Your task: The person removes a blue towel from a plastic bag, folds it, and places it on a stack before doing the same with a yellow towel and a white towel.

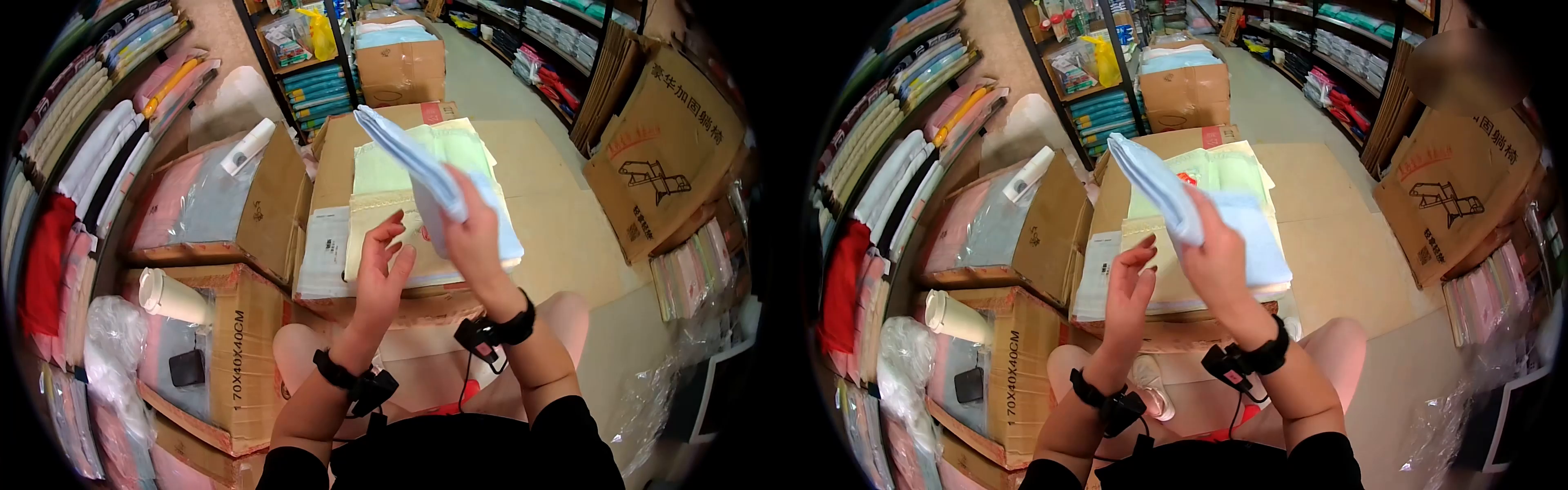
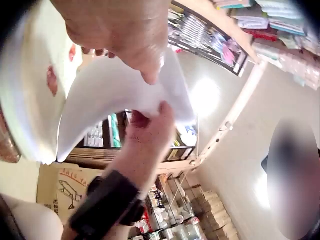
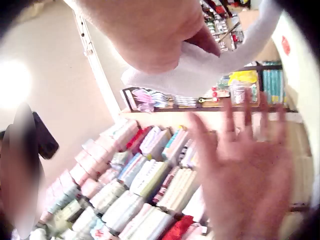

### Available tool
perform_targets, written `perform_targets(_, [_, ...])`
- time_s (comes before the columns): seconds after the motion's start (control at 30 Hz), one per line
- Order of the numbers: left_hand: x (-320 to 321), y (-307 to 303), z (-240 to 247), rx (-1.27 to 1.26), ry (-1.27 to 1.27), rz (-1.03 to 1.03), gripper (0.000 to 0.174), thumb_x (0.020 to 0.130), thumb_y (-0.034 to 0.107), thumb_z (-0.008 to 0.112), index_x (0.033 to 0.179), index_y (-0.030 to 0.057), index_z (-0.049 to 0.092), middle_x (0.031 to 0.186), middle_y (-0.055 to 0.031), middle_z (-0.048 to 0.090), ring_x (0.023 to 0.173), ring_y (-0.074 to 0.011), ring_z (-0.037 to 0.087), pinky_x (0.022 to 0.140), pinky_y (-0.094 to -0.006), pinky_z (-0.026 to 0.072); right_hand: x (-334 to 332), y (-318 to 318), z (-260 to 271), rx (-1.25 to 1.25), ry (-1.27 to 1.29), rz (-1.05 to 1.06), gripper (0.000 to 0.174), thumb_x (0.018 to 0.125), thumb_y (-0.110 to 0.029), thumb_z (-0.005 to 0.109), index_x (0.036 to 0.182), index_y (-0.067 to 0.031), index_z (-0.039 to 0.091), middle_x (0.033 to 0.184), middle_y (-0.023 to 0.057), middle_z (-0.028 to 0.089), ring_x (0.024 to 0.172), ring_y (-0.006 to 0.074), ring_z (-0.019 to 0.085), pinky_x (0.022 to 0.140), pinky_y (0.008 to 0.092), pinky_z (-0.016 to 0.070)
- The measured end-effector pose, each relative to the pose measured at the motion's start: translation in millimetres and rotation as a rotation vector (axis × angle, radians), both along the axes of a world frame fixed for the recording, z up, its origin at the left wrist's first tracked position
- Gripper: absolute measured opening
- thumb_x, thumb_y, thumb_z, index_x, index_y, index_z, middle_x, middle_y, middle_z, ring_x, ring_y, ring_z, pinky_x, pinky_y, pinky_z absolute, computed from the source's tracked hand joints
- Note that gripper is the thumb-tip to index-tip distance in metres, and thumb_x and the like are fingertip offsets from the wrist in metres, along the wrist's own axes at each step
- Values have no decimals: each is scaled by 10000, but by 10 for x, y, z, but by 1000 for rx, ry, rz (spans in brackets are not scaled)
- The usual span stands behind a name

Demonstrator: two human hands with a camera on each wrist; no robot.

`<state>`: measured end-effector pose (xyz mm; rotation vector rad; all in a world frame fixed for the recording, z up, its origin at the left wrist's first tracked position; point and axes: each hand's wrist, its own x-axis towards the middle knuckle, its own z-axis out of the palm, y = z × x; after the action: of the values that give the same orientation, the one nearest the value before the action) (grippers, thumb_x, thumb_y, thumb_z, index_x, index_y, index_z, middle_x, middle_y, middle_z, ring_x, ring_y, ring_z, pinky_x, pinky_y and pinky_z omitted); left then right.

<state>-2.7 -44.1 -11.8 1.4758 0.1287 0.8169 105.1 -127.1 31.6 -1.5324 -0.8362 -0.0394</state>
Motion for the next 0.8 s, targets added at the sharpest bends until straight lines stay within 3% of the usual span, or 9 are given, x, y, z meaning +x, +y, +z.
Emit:
perform_targets(0.1, [57,-21,-351,-345,262,-12,481,881,279,527,1260,41,352,1297,-129,378,1189,-189,359,972,-352,293,88,-127,355,269,16,70,282,840,-113,553,1104,-17,538,930,70,623,854,159,575,747,273,445])
perform_targets(0.17, [61,-78,-514,-429,323,-62,557,905,397,442,1309,40,301,1299,-106,383,1177,-236,378,934,-357,345,14,-211,612,350,246,80,244,867,-162,547,1052,-5,570,926,21,594,846,93,522,748,245,429])
perform_targets(0.27, [47,-169,-444,-995,121,-302,558,904,405,438,1300,33,312,1271,-98,413,1170,-271,400,937,-387,358,25,-238,735,553,481,207,288,847,-147,565,1087,10,535,1032,64,568,922,148,538,805,277,430])
perform_targets(0.37, [-1,-85,-520,-1111,-50,-398,494,900,328,478,1271,27,349,1222,-93,465,1146,-257,436,914,-385,388,159,-250,664,625,533,221,337,845,-135,558,1139,15,491,1093,88,547,989,181,528,856,304,421])
perform_targets(0.53, [-25,516,-347,-710,-65,34,370,841,72,553,1184,-2,436,1087,-94,557,928,-180,554,811,-313,459,635,-394,150,617,587,161,402,860,-147,531,1214,4,412,1146,99,517,1027,195,519,892,344,423])
perform_targets(0.63, [26,850,-400,-409,-1,94,368,831,68,563,1166,-26,444,1047,-97,570,915,-160,549,780,-295,455,793,-433,-519,614,725,97,431,858,-139,530,1239,-7,378,1189,108,484,1038,208,514,904,349,426])
perform_targets(0.7, [94,1027,-696,-374,27,116,348,817,59,574,1135,-38,469,999,-98,582,872,-154,557,750,-283,454,701,-465,-866,550,754,6,471,844,-88,523,1271,-26,333,1241,115,426,1079,230,480,875,354,455])
perform_targets(0.77, [113,1145,-996,-459,455,161,317,811,62,580,1097,-46,498,979,-108,589,848,-164,570,742,-286,459,678,-524,-1203,496,836,-30,460,842,-91,524,1259,-18,347,1223,117,442,1063,236,491,857,369,466])
perform_targets(0.8, [74,1109,-965,-599,438,107,292,811,77,583,1062,-57,515,973,-118,591,846,-185,580,732,-291,467,657,-539,-1234,440,922,-68,448,839,-94,526,1248,-10,361,1205,118,458,1047,243,502,838,384,476])
